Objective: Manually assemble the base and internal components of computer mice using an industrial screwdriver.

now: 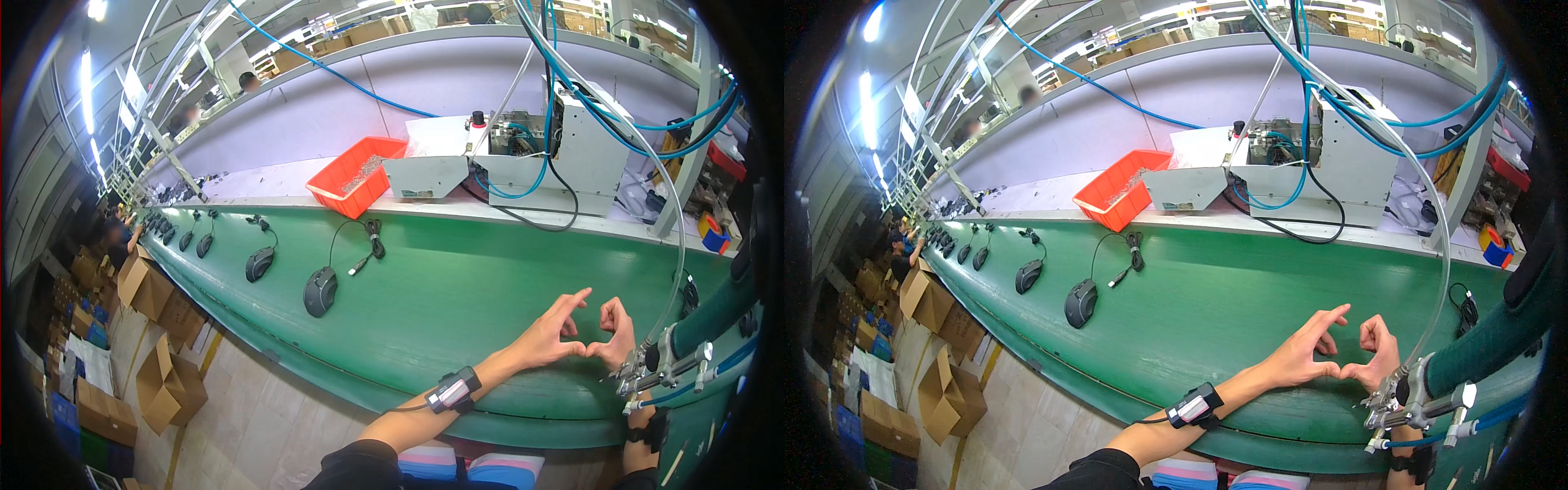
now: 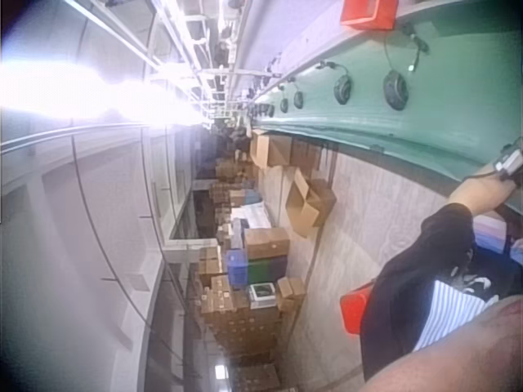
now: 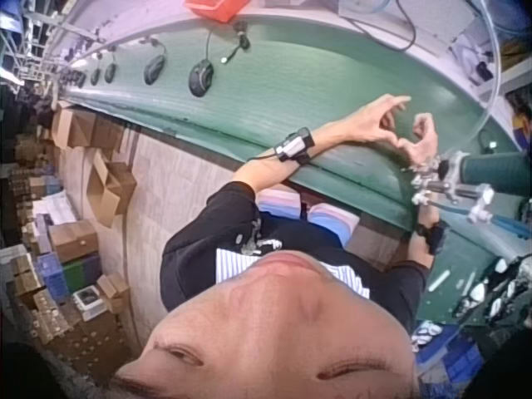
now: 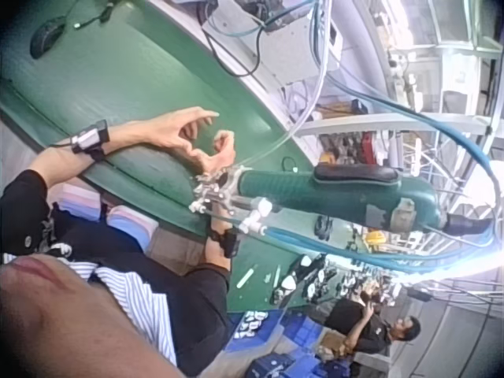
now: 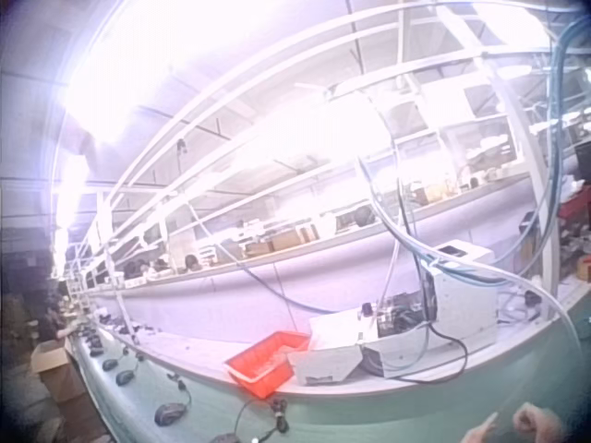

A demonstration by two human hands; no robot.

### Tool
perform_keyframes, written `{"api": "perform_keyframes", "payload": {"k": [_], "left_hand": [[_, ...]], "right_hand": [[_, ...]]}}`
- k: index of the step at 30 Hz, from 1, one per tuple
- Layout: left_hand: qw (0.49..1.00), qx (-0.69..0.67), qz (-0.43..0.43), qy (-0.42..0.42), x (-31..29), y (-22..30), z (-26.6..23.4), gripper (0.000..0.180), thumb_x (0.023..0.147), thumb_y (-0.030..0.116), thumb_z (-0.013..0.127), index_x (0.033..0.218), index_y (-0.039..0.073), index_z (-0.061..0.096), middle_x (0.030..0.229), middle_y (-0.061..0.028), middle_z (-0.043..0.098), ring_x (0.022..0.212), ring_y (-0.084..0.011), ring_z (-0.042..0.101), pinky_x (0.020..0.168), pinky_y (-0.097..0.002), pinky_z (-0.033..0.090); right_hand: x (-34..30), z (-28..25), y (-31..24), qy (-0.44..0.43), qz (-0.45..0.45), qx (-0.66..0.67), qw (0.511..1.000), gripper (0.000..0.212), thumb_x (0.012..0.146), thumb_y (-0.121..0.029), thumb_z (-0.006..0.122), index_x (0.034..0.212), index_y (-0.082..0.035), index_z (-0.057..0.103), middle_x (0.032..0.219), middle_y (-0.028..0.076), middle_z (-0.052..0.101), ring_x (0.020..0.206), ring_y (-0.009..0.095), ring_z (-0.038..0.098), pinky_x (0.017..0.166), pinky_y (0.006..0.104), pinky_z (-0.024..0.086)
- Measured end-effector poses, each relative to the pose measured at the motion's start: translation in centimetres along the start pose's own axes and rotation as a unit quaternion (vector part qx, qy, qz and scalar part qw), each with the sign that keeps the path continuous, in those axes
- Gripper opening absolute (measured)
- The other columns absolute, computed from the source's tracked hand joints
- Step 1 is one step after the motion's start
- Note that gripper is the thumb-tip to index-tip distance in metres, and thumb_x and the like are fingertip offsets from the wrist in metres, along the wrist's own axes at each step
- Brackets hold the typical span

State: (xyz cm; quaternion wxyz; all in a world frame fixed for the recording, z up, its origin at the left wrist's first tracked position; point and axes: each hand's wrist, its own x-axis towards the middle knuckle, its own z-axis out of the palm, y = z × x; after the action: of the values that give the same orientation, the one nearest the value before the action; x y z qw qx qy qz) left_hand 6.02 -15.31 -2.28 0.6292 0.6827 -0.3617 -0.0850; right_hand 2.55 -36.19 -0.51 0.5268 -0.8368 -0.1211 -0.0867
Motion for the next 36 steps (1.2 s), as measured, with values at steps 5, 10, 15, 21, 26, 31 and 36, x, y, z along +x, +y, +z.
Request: {"api": "perform_keyframes", "payload": {"k": [5, 10, 15, 21, 26, 31, 36], "left_hand": [[1.000, 0.002, -0.001, 0.009, 0.0, -0.2, -0.2, 0.106, 0.071, 0.032, 0.087, 0.156, 0.015, 0.025, 0.134, -0.0114, 0.047, 0.089, -0.0173, 0.061, 0.083, -0.0319, 0.053], [1.000, 0.007, 0.001, -0.002, 0.1, 0.0, -0.3, 0.105, 0.072, 0.033, 0.087, 0.156, 0.015, 0.026, 0.134, -0.0119, 0.047, 0.089, -0.0175, 0.061, 0.083, -0.0321, 0.053], [1.000, 0.001, 0.006, -0.006, 0.1, -0.1, -0.3, 0.093, 0.076, 0.034, 0.084, 0.152, 0.014, 0.035, 0.131, -0.0103, 0.048, 0.089, -0.0174, 0.060, 0.083, -0.0321, 0.053], [0.999, 0.016, 0.021, -0.026, -0.1, -0.3, -0.2, 0.072, 0.083, 0.036, 0.078, 0.144, 0.013, 0.050, 0.124, -0.0089, 0.052, 0.089, -0.0167, 0.060, 0.082, -0.0315, 0.053], [0.999, 0.004, 0.030, -0.029, -0.1, -0.6, -0.1, 0.067, 0.084, 0.037, 0.077, 0.142, 0.013, 0.052, 0.120, -0.0084, 0.055, 0.088, -0.0163, 0.062, 0.080, -0.0302, 0.054], [0.999, 0.000, 0.030, -0.031, -0.1, -0.8, -0.2, 0.065, 0.084, 0.033, 0.078, 0.141, 0.014, 0.053, 0.117, -0.0075, 0.057, 0.089, -0.0153, 0.062, 0.080, -0.0294, 0.054], [0.999, 0.002, 0.026, -0.031, -0.1, -0.8, -0.2, 0.064, 0.084, 0.030, 0.079, 0.141, 0.014, 0.053, 0.115, -0.0070, 0.057, 0.087, -0.0152, 0.063, 0.079, -0.0291, 0.054]], "right_hand": [[0.0, -0.2, -0.7, -0.010, 0.000, -0.009, 1.000, 0.082, 0.049, -0.075, 0.082, 0.075, -0.010, 0.041, 0.065, -0.008, 0.030, 0.058, 0.005, 0.025, 0.050, 0.0262, 0.018], [-0.1, -0.2, -1.2, -0.027, 0.031, 0.021, 0.999, 0.077, 0.051, -0.071, 0.084, 0.068, -0.010, 0.040, 0.061, -0.008, 0.029, 0.057, 0.005, 0.025, 0.049, 0.0269, 0.016], [-0.1, -0.1, -1.2, -0.038, 0.033, 0.041, 0.998, 0.072, 0.057, -0.065, 0.086, 0.065, -0.010, 0.039, 0.059, -0.009, 0.028, 0.056, 0.004, 0.025, 0.048, 0.0275, 0.016], [-0.3, -0.1, -0.6, -0.064, 0.031, 0.057, 0.996, 0.069, 0.063, -0.062, 0.086, 0.064, -0.010, 0.040, 0.058, -0.009, 0.028, 0.055, 0.004, 0.024, 0.048, 0.0276, 0.015], [-0.4, -0.1, -0.4, -0.070, 0.035, 0.065, 0.995, 0.067, 0.065, -0.059, 0.087, 0.064, -0.010, 0.041, 0.057, -0.009, 0.029, 0.055, 0.003, 0.024, 0.048, 0.0275, 0.015], [-0.3, -0.1, -0.5, -0.073, 0.031, 0.060, 0.995, 0.063, 0.067, -0.052, 0.089, 0.064, -0.010, 0.042, 0.058, -0.010, 0.030, 0.055, 0.003, 0.024, 0.048, 0.0269, 0.015], [-0.3, 0.0, -1.4, -0.083, 0.062, 0.088, 0.991, 0.068, 0.064, -0.059, 0.087, 0.064, -0.009, 0.041, 0.059, -0.010, 0.032, 0.055, 0.002, 0.026, 0.047, 0.0250, 0.016]]}}
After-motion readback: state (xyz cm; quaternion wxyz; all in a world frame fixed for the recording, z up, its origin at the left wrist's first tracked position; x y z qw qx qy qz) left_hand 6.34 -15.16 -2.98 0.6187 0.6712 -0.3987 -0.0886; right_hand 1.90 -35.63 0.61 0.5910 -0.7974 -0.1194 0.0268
